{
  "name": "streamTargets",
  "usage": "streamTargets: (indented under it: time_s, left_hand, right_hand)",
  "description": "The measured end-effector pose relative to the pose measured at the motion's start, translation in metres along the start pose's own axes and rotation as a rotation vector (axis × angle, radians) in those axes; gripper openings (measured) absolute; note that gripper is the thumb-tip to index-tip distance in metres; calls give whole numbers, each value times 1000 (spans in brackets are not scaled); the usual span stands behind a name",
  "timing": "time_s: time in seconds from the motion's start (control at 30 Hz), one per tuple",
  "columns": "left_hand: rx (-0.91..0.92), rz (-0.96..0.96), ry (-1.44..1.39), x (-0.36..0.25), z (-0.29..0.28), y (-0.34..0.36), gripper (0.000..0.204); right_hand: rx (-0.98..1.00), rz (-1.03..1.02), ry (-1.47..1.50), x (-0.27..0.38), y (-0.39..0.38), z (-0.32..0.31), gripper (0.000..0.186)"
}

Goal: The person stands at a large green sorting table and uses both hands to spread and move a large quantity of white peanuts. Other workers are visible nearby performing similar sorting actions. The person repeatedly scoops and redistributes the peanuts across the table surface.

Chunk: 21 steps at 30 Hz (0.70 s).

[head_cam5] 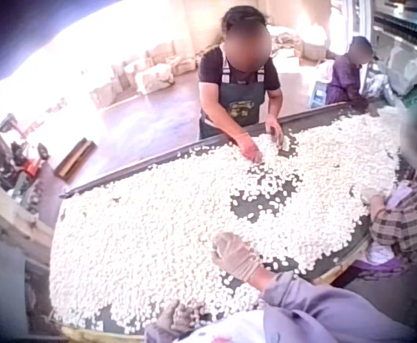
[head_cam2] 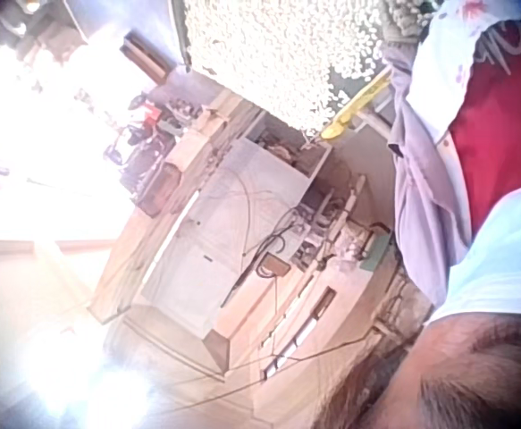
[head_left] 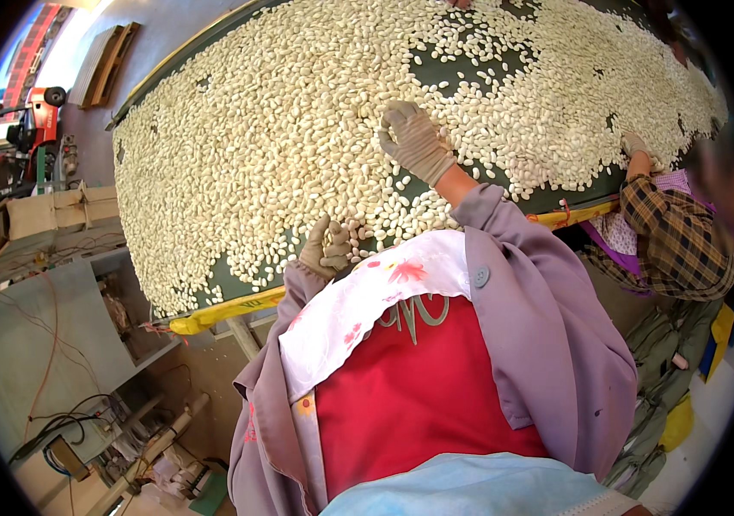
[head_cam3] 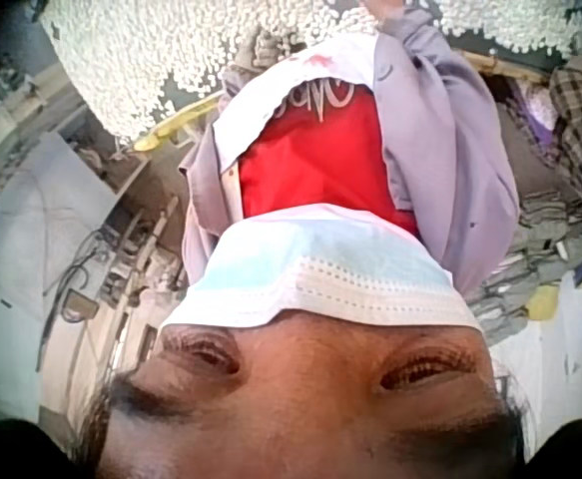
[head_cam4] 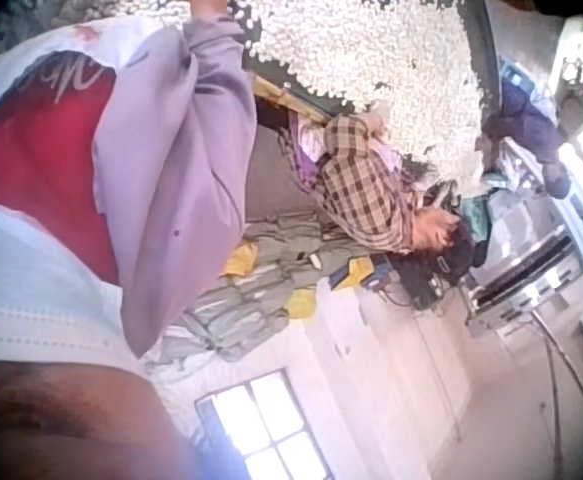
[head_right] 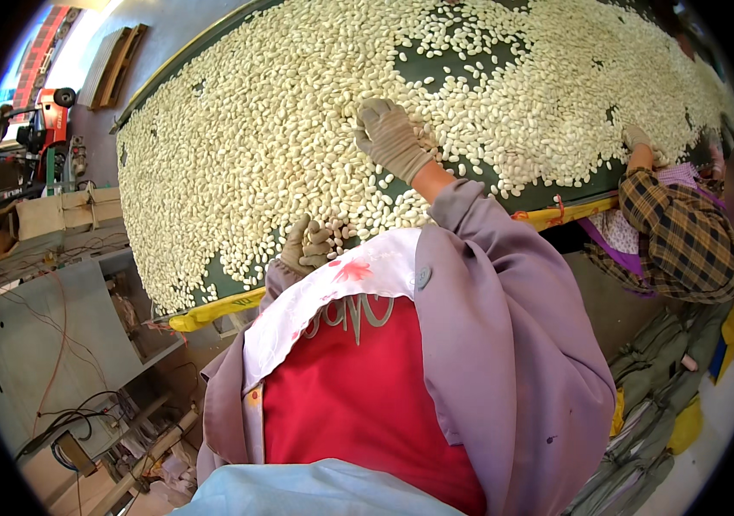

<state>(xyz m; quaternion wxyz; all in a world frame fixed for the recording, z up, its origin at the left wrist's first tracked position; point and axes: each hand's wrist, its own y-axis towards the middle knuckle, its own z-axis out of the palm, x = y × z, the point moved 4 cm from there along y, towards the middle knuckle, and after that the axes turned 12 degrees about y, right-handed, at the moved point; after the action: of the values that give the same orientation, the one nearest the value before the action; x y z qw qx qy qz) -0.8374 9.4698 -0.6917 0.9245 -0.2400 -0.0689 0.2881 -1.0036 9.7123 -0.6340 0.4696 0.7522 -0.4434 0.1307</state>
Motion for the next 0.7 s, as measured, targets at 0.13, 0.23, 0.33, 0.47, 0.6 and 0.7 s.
streamTargets:
  time_s: [0.13, 0.23, 0.33, 0.47, 0.6, 0.7]
  left_hand:
    - [70, -13, -28, 7, 7, 7, 41]
    - [13, -26, 2, 13, 24, 21, 42]
    - [77, 22, -19, 16, 11, 20, 42]
    - [65, -7, -53, 22, 21, 31, 41]
    - [10, 29, -15, 28, 26, 35, 38]
    - [-34, 53, 1, 30, 30, 41, 36]
  right_hand:
    - [2, 6, 44, -2, -3, -11, 19]
    - [104, 53, 54, -12, -11, -6, 17]
    - [336, 99, 53, -12, -7, 16, 18]
    - [647, 237, 67, -18, 10, 58, 25]
    - [877, 293, 79, -9, 41, 125, 26]
    - [990, 418, 165, -20, 40, 164, 38]
